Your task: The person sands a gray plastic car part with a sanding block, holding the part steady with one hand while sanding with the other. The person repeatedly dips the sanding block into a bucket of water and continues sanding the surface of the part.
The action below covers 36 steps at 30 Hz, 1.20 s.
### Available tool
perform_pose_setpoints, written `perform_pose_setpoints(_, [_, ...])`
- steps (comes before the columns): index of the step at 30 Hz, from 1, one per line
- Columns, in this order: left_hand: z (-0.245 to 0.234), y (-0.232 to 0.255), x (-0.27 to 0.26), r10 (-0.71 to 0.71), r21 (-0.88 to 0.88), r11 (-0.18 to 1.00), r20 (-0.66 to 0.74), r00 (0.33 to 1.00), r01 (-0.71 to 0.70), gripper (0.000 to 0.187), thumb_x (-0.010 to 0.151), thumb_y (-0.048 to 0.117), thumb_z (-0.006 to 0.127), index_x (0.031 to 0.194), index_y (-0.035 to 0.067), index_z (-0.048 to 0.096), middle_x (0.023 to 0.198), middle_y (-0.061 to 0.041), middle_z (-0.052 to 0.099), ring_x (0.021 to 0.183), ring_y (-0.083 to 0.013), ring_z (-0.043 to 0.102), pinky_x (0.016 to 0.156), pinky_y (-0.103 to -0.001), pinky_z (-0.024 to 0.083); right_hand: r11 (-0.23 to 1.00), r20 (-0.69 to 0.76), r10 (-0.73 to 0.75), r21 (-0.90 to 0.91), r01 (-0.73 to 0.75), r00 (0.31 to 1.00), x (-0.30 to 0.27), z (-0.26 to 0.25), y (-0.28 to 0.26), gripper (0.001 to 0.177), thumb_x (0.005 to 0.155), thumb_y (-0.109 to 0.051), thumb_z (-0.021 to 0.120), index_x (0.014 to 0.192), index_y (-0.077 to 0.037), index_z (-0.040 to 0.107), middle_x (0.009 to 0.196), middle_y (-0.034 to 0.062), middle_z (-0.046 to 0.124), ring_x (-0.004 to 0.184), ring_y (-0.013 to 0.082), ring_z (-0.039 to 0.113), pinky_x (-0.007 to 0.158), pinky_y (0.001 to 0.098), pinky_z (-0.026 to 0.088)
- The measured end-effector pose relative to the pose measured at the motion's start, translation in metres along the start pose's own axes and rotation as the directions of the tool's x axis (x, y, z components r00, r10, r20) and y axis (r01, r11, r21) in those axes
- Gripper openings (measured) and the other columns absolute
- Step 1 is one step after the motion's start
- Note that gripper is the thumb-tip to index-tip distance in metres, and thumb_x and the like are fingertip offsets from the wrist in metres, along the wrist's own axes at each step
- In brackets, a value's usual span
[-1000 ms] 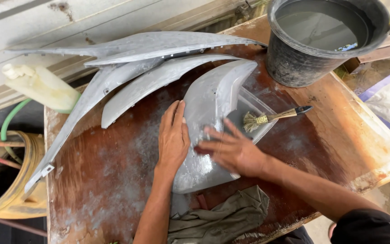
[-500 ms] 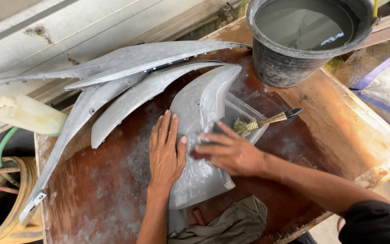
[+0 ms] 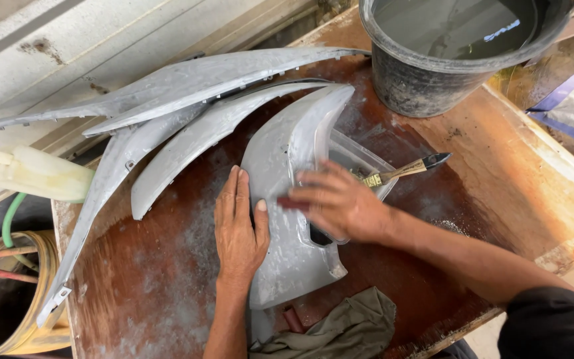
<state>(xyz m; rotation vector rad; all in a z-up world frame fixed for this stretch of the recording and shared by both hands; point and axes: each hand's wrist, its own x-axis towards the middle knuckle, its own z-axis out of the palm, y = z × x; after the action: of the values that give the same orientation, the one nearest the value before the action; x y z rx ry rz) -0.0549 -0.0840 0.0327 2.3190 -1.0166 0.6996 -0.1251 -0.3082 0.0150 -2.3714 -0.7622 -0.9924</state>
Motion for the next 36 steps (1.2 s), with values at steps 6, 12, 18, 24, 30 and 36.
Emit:
perform_pose_setpoints(6, [-0.011, 0.003, 0.005, -0.111, -0.229, 0.965, 0.072, 0.991, 0.124, 0.045, 0.11, 0.02, 0.04, 0.154, 0.009, 0.046, 0.15, -0.02, 0.051, 0.13, -0.0397, 0.058, 0.102, -0.052, 0.05, 0.997, -0.036, 0.072, -0.002, -0.072, 0.997, -0.008, 0.011, -0.002, 0.017, 0.093, -0.015, 0.069, 0.107, -0.011, 0.079, 0.126, 0.003, 0.072, 0.126, 0.0311, 0.06, 0.113, 0.0591, 0.042])
perform_pose_setpoints(12, [-0.018, 0.005, 0.008, -0.138, -0.307, 0.937, 0.11, 0.984, 0.166, 0.043, 0.111, 0.022, 0.04, 0.152, 0.012, 0.049, 0.148, -0.017, 0.052, 0.129, -0.0377, 0.059, 0.102, -0.05, 0.052, 0.996, 0.111, -0.087, 0.041, 0.082, 0.99, -0.017, -0.001, -0.039, 0.014, 0.093, -0.021, 0.068, 0.101, -0.016, 0.078, 0.129, -0.0052, 0.07, 0.135, 0.0235, 0.053, 0.12, 0.06, 0.033])
perform_pose_setpoints(18, [-0.02, 0.006, 0.009, -0.12, -0.355, 0.922, 0.114, 0.986, 0.153, 0.046, 0.11, 0.022, 0.046, 0.154, 0.009, 0.045, 0.15, -0.019, 0.05, 0.134, -0.0402, 0.055, 0.105, -0.053, 0.049, 0.991, 0.024, 0.085, -0.103, -0.082, 0.996, 0.007, -0.007, -0.016, 0.018, 0.094, -0.017, 0.069, 0.109, -0.013, 0.078, 0.134, -0.0026, 0.07, 0.137, 0.0276, 0.053, 0.121, 0.0574, 0.03])
perform_pose_setpoints(24, [-0.012, -0.005, 0.002, -0.111, -0.31, 0.94, 0.122, 0.986, 0.144, 0.049, 0.108, 0.025, 0.048, 0.153, 0.004, 0.043, 0.148, -0.021, 0.05, 0.132, -0.0402, 0.056, 0.103, -0.052, 0.05, 0.999, 0.092, -0.029, 0.022, 0.027, 0.995, -0.031, 0.012, -0.057, 0.014, 0.093, -0.023, 0.067, 0.102, -0.019, 0.078, 0.147, -0.0113, 0.06, 0.149, 0.0259, 0.04, 0.123, 0.0653, 0.009])
perform_pose_setpoints(30, [-0.012, -0.002, 0.0, -0.12, -0.189, 0.971, 0.131, 0.984, 0.144, 0.058, 0.108, 0.033, 0.049, 0.156, 0.003, 0.038, 0.148, -0.02, 0.049, 0.127, -0.0407, 0.059, 0.096, -0.052, 0.054, 0.993, 0.056, 0.006, 0.113, -0.012, 0.998, -0.062, -0.001, -0.084, 0.022, 0.1, -0.02, 0.057, 0.11, -0.015, 0.076, 0.138, -0.0048, 0.068, 0.136, 0.0286, 0.058, 0.12, 0.0616, 0.024])
perform_pose_setpoints(36, [-0.001, -0.006, -0.004, -0.123, -0.142, 0.98, 0.101, 0.987, 0.137, 0.082, 0.098, 0.054, 0.065, 0.157, 0.004, 0.036, 0.147, -0.019, 0.05, 0.127, -0.0388, 0.062, 0.094, -0.052, 0.056, 0.995, 0.143, -0.053, 0.09, 0.04, 0.988, -0.073, -0.021, -0.078, 0.019, 0.099, -0.016, 0.058, 0.098, -0.011, 0.076, 0.139, -0.0029, 0.067, 0.141, 0.029, 0.052, 0.121, 0.0622, 0.019])
